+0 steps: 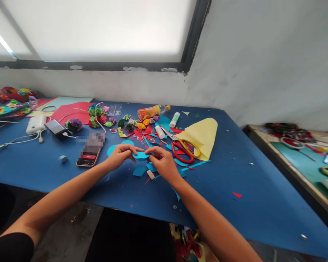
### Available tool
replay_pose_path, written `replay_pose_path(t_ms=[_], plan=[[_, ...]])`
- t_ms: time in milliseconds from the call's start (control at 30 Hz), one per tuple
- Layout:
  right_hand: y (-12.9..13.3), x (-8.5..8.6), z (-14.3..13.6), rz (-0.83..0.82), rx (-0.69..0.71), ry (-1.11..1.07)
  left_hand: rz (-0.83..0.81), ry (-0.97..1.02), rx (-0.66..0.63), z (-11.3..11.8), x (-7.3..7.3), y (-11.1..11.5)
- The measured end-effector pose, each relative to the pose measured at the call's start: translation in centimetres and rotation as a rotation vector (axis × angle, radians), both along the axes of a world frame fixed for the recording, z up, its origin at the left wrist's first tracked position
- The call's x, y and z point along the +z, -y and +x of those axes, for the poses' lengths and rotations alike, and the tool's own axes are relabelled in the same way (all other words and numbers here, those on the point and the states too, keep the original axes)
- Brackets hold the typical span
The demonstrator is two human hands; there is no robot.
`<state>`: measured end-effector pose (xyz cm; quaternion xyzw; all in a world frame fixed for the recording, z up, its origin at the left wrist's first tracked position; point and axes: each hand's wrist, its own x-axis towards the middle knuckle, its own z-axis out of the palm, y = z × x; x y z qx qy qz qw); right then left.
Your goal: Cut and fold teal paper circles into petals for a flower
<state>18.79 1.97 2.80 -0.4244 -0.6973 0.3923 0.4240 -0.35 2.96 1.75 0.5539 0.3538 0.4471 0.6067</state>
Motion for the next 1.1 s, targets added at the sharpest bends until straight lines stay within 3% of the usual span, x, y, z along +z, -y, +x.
replay_pose_path(t_ms=[167,300,600,1100], plan=[[0.1,0.1,-0.2,0.047,0.013,-0.018,-0.151,0.042,-0.054,0.2,0.2,0.1],[0.2,0.2,-0.3,0.014,0.025,0.002,-0.163,0.01,-0.03,0.4,-0.2,-0.1],[-0.1,-0.8,-0.4,-0.099,0.052,0.017,-0.123,-0.022,0.008,0.4,-0.4,-0.2],[0.0,-0.5,-0.6,-0.079,0.031,0.089,0.001,-0.158,0.026,0.3,-1.1,0.0]])
